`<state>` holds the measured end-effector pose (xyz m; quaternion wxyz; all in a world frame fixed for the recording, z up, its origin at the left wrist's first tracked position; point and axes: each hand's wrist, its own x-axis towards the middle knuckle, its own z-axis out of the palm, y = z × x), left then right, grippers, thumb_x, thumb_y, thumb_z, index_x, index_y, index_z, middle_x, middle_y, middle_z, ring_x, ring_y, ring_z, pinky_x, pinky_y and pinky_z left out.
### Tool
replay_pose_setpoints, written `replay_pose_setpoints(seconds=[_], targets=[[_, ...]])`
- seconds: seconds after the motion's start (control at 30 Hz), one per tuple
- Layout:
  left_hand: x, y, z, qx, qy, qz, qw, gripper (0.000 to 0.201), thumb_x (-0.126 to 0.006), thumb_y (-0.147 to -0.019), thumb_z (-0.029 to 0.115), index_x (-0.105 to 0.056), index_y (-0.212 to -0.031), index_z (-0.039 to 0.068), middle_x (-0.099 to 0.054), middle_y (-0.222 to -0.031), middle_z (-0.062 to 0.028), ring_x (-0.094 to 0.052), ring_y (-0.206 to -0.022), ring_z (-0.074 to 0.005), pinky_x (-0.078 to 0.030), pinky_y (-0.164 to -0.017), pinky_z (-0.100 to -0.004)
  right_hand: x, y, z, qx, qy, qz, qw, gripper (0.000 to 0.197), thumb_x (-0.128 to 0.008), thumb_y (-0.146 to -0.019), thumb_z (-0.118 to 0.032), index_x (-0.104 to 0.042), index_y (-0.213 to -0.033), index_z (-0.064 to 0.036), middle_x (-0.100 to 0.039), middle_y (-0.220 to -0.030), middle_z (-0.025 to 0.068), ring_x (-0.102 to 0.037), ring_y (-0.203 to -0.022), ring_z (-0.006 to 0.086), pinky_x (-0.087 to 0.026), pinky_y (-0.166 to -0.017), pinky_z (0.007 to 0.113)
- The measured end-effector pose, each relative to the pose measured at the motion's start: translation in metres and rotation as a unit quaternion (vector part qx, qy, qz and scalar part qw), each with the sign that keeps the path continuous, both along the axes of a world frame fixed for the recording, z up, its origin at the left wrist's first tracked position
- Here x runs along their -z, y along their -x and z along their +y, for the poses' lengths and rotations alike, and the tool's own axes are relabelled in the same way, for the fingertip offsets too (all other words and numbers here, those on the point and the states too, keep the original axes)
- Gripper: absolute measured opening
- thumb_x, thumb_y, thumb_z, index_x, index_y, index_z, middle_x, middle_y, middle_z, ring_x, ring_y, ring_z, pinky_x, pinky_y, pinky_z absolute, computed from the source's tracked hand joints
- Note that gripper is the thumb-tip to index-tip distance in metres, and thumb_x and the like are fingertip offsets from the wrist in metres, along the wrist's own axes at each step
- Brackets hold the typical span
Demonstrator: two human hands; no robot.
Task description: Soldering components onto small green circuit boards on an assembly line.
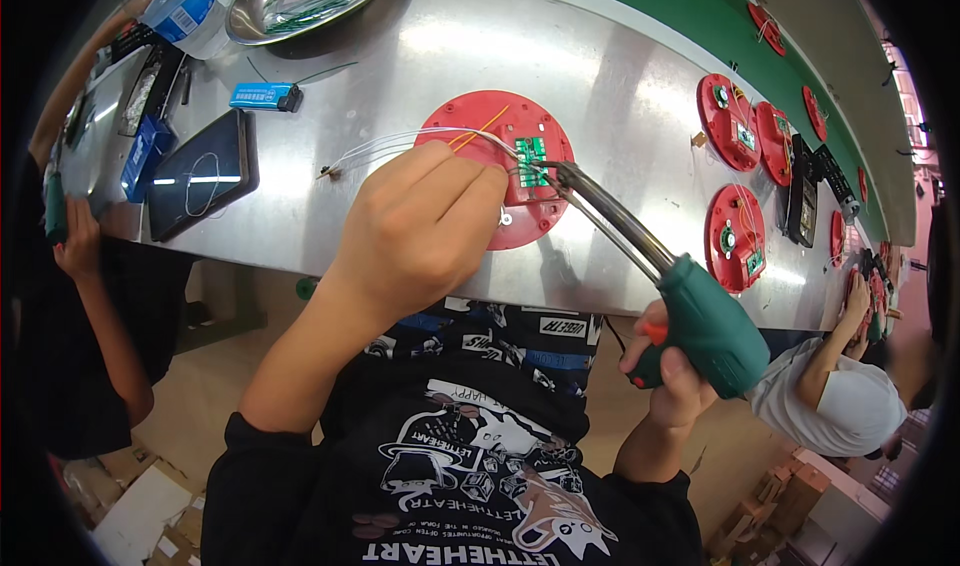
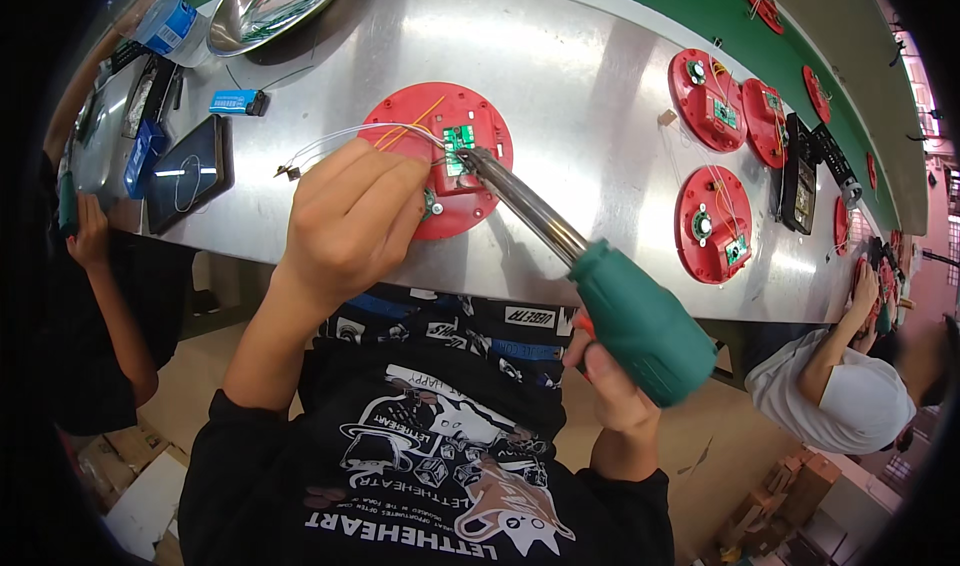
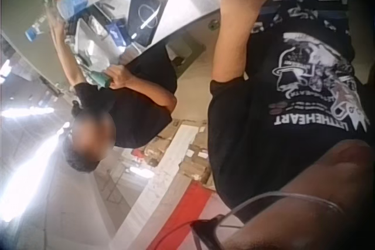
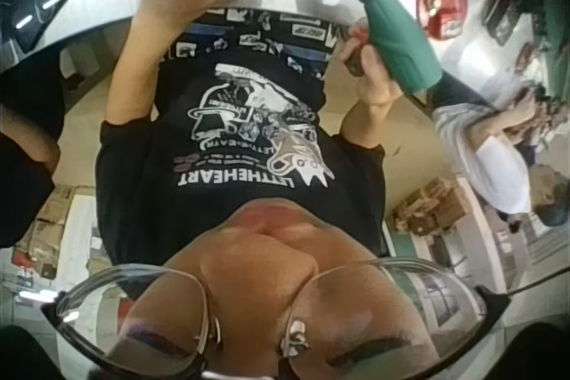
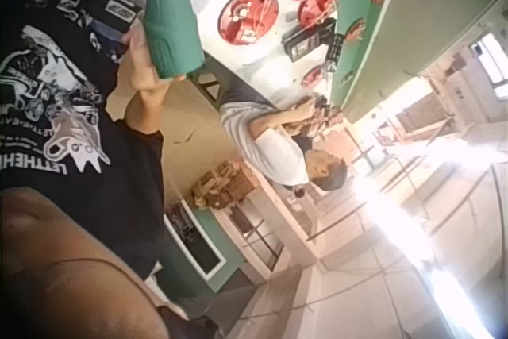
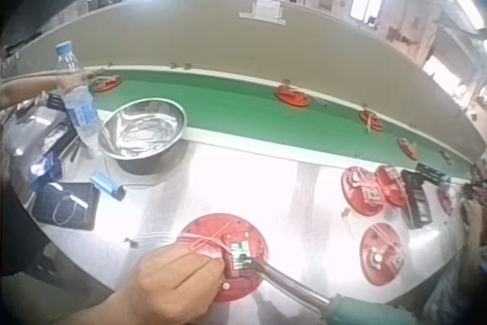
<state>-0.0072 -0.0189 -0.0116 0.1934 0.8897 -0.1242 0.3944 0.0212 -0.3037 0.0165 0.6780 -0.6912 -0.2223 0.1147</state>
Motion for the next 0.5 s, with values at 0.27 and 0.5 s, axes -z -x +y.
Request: replay_pose_setpoints(seconds=[0.27, 0.5], targets=[[-0.003, -0.001, 0.007, -0.005, -0.015, 0.000, 1.000, 0.013, -0.066, -0.067, 0.005, -0.060, -0.078, 0.003, -0.051, -0.070, -0.0074, -0.052, -0.061, -0.0237, -0.044, -0.054, -0.0361, 0.004, 0.001, 0.002, 0.039, -0.025, -0.029, 0.998, 0.057, -0.065, -0.091, -0.033, -0.054, -0.121, 0.0141, -0.063, -0.094, 0.0214, -0.062, -0.052, 0.0209, -0.047, -0.050, 0.029], [-0.020, -0.008, -0.009, 0.003, -0.022, 0.015, 1.000, 0.012, -0.069, -0.071, 0.003, -0.064, -0.082, 0.003, -0.057, -0.076, -0.0071, -0.055, -0.068, -0.0253, -0.045, -0.059, -0.0369, 0.004, -0.009, -0.019, 0.077, -0.074, 0.003, 0.994, 0.054, -0.066, -0.089, -0.032, -0.056, -0.119, 0.0119, -0.062, -0.096, 0.0222, -0.061, -0.050, 0.0232, -0.048, -0.044, 0.031]])
